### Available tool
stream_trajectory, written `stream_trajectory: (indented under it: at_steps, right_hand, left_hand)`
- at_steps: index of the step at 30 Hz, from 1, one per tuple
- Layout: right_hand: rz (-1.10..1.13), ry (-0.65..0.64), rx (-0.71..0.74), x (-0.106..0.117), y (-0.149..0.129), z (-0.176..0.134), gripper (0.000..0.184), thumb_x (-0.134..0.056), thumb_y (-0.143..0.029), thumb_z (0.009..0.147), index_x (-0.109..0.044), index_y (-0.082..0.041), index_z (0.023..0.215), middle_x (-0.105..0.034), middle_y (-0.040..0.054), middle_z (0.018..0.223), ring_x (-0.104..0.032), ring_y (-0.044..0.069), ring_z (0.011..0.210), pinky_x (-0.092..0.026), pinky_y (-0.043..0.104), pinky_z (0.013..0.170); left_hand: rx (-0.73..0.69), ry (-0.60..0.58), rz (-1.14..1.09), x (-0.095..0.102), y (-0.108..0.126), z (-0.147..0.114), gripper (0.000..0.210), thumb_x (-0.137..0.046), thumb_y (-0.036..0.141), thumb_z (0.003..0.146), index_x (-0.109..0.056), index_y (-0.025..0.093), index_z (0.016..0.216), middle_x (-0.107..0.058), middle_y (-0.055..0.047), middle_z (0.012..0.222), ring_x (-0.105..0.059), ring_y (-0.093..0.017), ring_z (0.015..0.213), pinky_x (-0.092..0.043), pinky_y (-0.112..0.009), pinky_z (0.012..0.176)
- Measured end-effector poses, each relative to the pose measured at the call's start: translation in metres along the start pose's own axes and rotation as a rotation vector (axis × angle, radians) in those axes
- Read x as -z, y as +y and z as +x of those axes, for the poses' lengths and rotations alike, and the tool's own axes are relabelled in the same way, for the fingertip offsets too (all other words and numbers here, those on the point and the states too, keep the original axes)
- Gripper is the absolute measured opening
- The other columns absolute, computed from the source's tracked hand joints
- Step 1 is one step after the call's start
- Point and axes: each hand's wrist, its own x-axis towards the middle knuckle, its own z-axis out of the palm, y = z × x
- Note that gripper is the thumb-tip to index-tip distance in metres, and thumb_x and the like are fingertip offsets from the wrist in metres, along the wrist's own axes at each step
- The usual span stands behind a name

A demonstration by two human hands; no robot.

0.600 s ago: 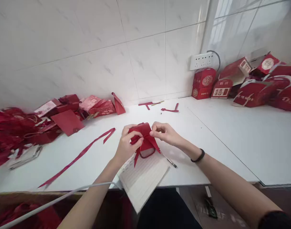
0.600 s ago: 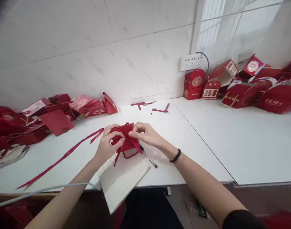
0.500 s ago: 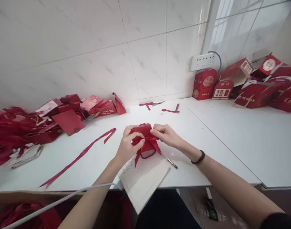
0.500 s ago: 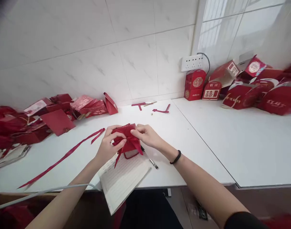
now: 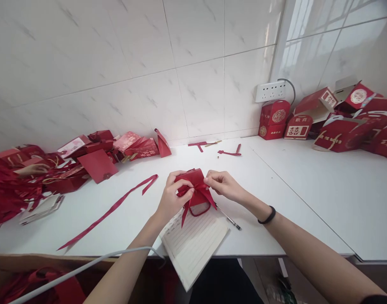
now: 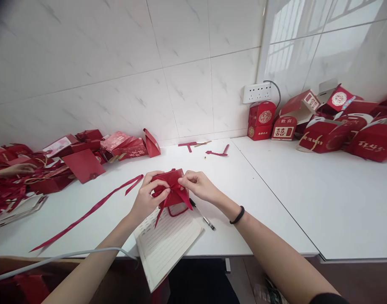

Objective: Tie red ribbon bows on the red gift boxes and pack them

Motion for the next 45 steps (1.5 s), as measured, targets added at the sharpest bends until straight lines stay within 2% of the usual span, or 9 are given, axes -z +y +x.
stream_trajectory:
  at_steps: [4, 10, 13, 15, 21, 28, 35, 41, 45]
  right_hand:
    - [0.043, 0.043, -0.047, -0.001, 0.002, 0.001, 0.04, -0.053, -0.049, 0.081, -0.048, -0.016, 0.06, -0.036, -0.0056, 0.053, -0.029, 0.006, 0.044, -0.023, 0.022, 0.042]
    - [0.071, 0.056, -0.105, -0.002, 0.0, 0.0, 0.031, -0.059, -0.043, 0.078, -0.048, -0.016, 0.066, -0.046, -0.0021, 0.065, -0.037, 0.006, 0.05, -0.023, 0.019, 0.039]
    - [0.117, 0.086, -0.121, -0.002, 0.003, -0.001, 0.026, -0.062, -0.04, 0.076, -0.048, -0.019, 0.085, -0.049, -0.0006, 0.081, -0.042, 0.007, 0.055, -0.026, 0.017, 0.038]
    - [0.148, 0.1, -0.156, -0.001, 0.005, -0.001, 0.034, -0.063, -0.041, 0.075, -0.045, -0.023, 0.097, -0.048, -0.0015, 0.086, -0.042, 0.006, 0.053, -0.027, 0.016, 0.037]
    - [0.131, 0.043, -0.232, -0.002, 0.005, 0.0, 0.034, -0.065, -0.047, 0.072, -0.047, -0.018, 0.072, -0.044, -0.0059, 0.058, -0.032, 0.004, 0.042, -0.023, 0.017, 0.036]
    - [0.178, 0.048, -0.153, -0.001, 0.004, -0.002, 0.027, -0.058, -0.043, 0.078, -0.053, -0.017, 0.079, -0.041, -0.0065, 0.052, -0.033, 0.006, 0.042, -0.027, 0.018, 0.036]
    - [0.116, 0.1, -0.023, -0.001, 0.006, 0.001, 0.028, -0.058, -0.041, 0.079, -0.056, -0.017, 0.094, -0.053, 0.0016, 0.081, -0.036, 0.004, 0.044, -0.028, 0.018, 0.033]
    - [0.097, 0.062, 0.075, 0.001, 0.012, 0.002, 0.026, -0.056, -0.043, 0.081, -0.061, -0.017, 0.083, -0.049, 0.0029, 0.084, -0.037, 0.004, 0.046, -0.027, 0.02, 0.033]
    - [0.145, -0.026, 0.067, 0.0, 0.01, 0.001, 0.027, -0.054, -0.043, 0.084, -0.058, -0.017, 0.08, -0.045, 0.0003, 0.079, -0.032, 0.004, 0.045, -0.022, 0.02, 0.035]
  left_hand:
    - [-0.016, -0.006, -0.009, -0.001, 0.0, 0.001, 0.006, -0.057, 0.015, 0.076, -0.061, 0.02, 0.075, -0.048, -0.004, 0.11, -0.048, -0.018, 0.108, -0.041, -0.035, 0.095]
    - [-0.011, -0.019, -0.014, -0.001, 0.0, 0.004, 0.006, -0.057, 0.017, 0.077, -0.062, 0.02, 0.076, -0.048, -0.004, 0.111, -0.048, -0.018, 0.108, -0.04, -0.034, 0.095]
    - [0.01, 0.0, -0.012, -0.001, 0.0, 0.004, 0.006, -0.057, 0.017, 0.077, -0.061, 0.02, 0.075, -0.048, -0.004, 0.11, -0.048, -0.018, 0.108, -0.04, -0.034, 0.095]
    - [0.026, 0.02, -0.01, -0.001, -0.001, 0.004, 0.006, -0.057, 0.017, 0.076, -0.061, 0.02, 0.074, -0.048, -0.004, 0.11, -0.048, -0.019, 0.108, -0.04, -0.035, 0.096]
    - [0.068, 0.039, -0.014, 0.002, 0.0, 0.003, 0.006, -0.057, 0.018, 0.077, -0.061, 0.02, 0.075, -0.049, -0.004, 0.111, -0.048, -0.019, 0.109, -0.04, -0.035, 0.095]
    - [0.051, 0.024, -0.022, 0.003, -0.001, 0.002, 0.006, -0.056, 0.018, 0.077, -0.061, 0.02, 0.075, -0.049, -0.004, 0.111, -0.048, -0.019, 0.108, -0.041, -0.036, 0.095]
    - [0.042, -0.004, -0.031, 0.003, 0.001, 0.003, 0.006, -0.056, 0.017, 0.077, -0.061, 0.02, 0.075, -0.049, -0.005, 0.11, -0.049, -0.019, 0.107, -0.042, -0.036, 0.093]
    - [0.021, -0.005, 0.001, 0.002, 0.001, 0.003, 0.006, -0.057, 0.017, 0.077, -0.061, 0.02, 0.075, -0.049, -0.005, 0.11, -0.048, -0.019, 0.108, -0.041, -0.035, 0.094]
    - [0.007, -0.002, 0.02, 0.002, -0.002, 0.001, 0.006, -0.056, 0.018, 0.078, -0.061, 0.02, 0.076, -0.049, -0.005, 0.11, -0.049, -0.018, 0.108, -0.042, -0.035, 0.093]
